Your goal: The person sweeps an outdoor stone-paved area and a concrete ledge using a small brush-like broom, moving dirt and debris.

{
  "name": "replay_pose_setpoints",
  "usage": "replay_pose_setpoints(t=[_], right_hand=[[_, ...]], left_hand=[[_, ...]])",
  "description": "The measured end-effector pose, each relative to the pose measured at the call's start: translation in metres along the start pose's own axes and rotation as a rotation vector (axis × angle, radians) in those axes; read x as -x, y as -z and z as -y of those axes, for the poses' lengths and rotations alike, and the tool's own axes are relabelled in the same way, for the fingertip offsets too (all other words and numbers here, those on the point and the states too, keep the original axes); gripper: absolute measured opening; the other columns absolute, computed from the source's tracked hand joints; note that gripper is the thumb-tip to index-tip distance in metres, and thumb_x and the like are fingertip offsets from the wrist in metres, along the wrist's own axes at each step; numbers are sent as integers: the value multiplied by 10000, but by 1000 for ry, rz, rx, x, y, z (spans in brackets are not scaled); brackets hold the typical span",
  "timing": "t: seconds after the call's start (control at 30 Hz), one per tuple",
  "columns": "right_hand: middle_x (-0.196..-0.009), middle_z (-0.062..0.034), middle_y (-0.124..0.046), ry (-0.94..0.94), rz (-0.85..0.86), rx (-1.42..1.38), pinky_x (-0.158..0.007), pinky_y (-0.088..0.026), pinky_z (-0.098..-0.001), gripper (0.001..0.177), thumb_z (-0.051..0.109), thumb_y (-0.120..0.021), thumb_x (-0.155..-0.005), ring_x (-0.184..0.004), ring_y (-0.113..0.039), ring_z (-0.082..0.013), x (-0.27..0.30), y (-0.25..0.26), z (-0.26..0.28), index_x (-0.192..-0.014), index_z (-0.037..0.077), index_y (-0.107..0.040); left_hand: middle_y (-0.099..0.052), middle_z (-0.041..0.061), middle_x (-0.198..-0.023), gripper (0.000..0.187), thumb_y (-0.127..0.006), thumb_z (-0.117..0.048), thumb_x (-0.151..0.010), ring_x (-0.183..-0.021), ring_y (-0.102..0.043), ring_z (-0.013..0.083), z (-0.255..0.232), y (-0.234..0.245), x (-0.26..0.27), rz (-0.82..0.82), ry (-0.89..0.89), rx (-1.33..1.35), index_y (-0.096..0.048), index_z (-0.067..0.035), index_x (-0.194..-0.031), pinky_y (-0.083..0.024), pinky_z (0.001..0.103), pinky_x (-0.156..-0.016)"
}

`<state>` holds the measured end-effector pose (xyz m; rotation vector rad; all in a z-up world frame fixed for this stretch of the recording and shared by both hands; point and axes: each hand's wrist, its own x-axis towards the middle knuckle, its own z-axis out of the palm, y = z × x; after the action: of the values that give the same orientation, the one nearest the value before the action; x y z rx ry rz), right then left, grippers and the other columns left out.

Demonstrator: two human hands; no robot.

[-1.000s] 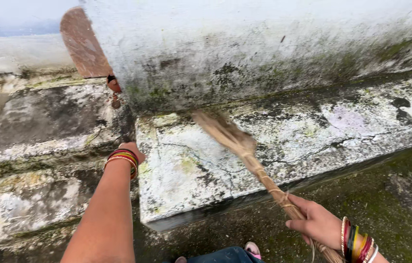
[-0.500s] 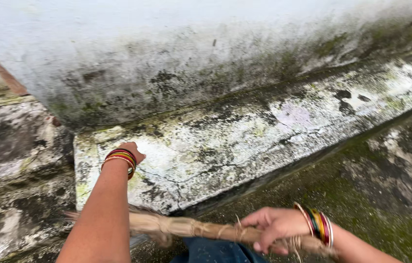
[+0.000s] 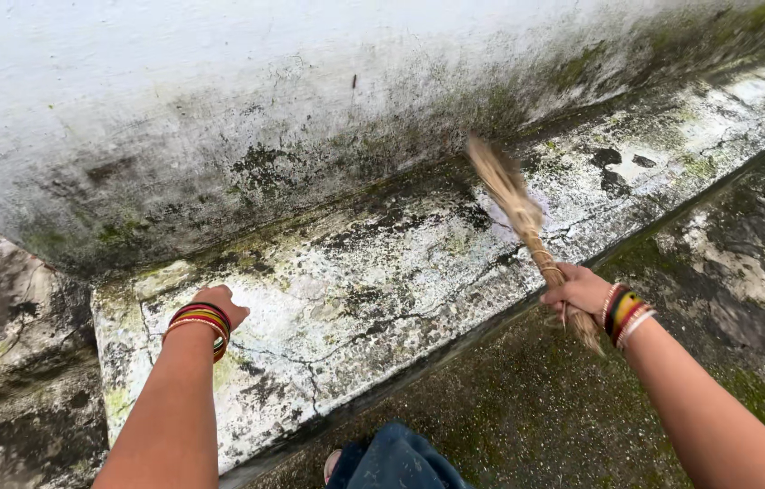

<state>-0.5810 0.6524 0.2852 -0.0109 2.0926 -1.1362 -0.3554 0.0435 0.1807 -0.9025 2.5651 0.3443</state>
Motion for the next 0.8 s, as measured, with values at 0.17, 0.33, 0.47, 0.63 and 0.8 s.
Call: replay_pose_setpoints(t=[0.17,0.33,0.47,0.63,0.8], right_hand=[[-705,-114,-694,-215,70,97,-469,-544,-279,349,54,-699,-854,-517,-622,-171,-8,-53,5,-1167,-36,-573],[-748,-87,-606,-60,971,-259,-450,-500,-228,335,-11,-736,-1050,-577,-610,-138,69,-144,17,-1128,-91,-420],[-822,-28,-657,-262,1090,-486,-439,-501,-198,544,-1,-690,-906,-536,-580,-58,117,-163,56,-1409,22,-484],[-751,1,-603,33,992,-390,-423,-480,-193,497,11,-690,-944,-528,-554,-46,129,-133,69,-1407,-56,-519],[-595,-30,-614,115,413,-122,-341,-468,-243,490,53,-707,-825,-391,-553,-124,89,-34,27,-1297,56,-574]], left_hand=[[-676,222,-1326,594,-713,-463,-866,-1224,-657,377,2,18,-32,-7,-45,-25,-709,-17,-1258,-526,457,-1072],[-680,251,-1308,530,-690,-414,-881,-1202,-663,405,-15,56,-57,-13,-86,-51,-725,-17,-1231,-531,471,-1061],[-665,241,-1327,544,-703,-432,-880,-1229,-647,386,-42,83,-65,-54,-142,-93,-720,-24,-1239,-507,450,-1091],[-665,239,-1327,546,-708,-432,-885,-1240,-636,380,-49,92,-59,-105,-162,-47,-716,-19,-1242,-506,436,-1092],[-663,231,-1321,550,-706,-435,-882,-1219,-651,384,-31,80,-60,-40,-52,20,-703,-34,-1258,-515,454,-1076]])
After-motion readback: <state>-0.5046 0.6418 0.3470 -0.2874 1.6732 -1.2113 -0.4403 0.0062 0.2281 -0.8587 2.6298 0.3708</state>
